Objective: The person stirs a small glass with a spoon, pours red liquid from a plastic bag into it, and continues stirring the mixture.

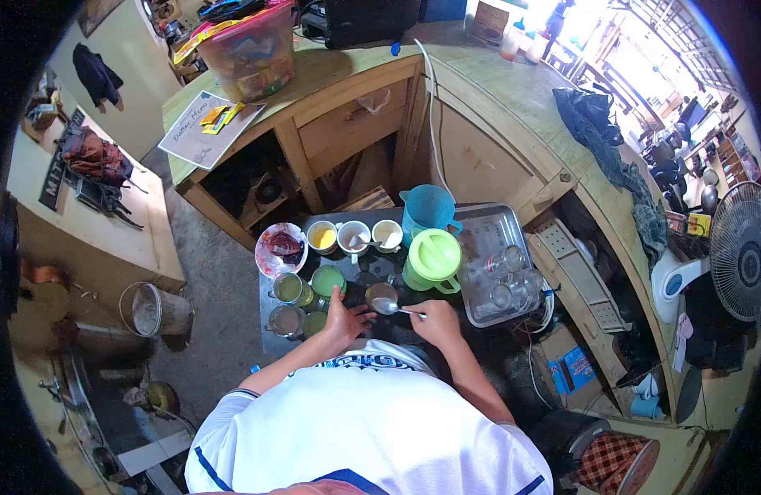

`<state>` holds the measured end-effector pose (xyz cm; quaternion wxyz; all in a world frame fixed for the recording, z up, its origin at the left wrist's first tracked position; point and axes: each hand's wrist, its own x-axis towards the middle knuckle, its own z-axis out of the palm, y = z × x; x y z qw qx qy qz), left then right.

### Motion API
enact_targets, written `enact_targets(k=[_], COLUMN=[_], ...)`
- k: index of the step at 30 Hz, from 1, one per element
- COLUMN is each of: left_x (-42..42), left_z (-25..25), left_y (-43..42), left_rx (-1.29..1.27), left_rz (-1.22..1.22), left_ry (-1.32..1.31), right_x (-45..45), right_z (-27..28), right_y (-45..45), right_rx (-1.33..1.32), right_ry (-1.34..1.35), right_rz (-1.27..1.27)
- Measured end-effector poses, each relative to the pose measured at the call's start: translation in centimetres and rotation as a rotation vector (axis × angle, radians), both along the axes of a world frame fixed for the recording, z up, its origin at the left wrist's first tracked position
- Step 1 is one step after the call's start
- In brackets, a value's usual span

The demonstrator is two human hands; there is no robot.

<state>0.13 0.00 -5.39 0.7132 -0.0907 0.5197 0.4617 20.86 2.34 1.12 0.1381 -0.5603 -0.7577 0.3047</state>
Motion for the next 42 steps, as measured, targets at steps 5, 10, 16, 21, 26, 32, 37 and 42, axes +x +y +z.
enact_targets(k=[5,10,16,21,26,32,37,42], left_x=[0.3,0.1,-0.1,0.2,-0.1,-0.1,-0.2,-0.4], left_z=[0.9,0.8,0.1,0.5,0.7,0.4,-0.2,-0.5], left_y=[0.0,0.1,0.2,0.1,0.2,0.3,0.2,0.1], left_rx=[0.006,-0.014,0.000,0.007,0.011,0.010,0.042,0.054], left_rz=[-0.002,-0.023,-0.034,-0.025,-0.029,-0.049,-0.035,-0.034], left_ry=[0.018,0.012,-0.004,0.007,0.002,-0.020,-0.033,-0.059], right_x=[-2.5,0.6,2.6,1.4,2.3,-0.8,-5.5,-8.3], right_z=[-2.2,-2.7,-4.1,-6.7,-4.1,-0.2,0.4,3.9], right_y=[0.9,-0.2,-3.3,-1.9,-3.4,-0.5,2.9,7.3], right_rx=[0.072,0.189,-0.114,-0.149,-0.264,0.035,0.119,-0.064], right_ry=[0.141,0.126,0.207,0.509,0.322,0.180,-0.089,-0.520], right_rz=[-0.065,-0.205,-0.267,-0.356,-0.360,-0.222,-0.066,-0.010])
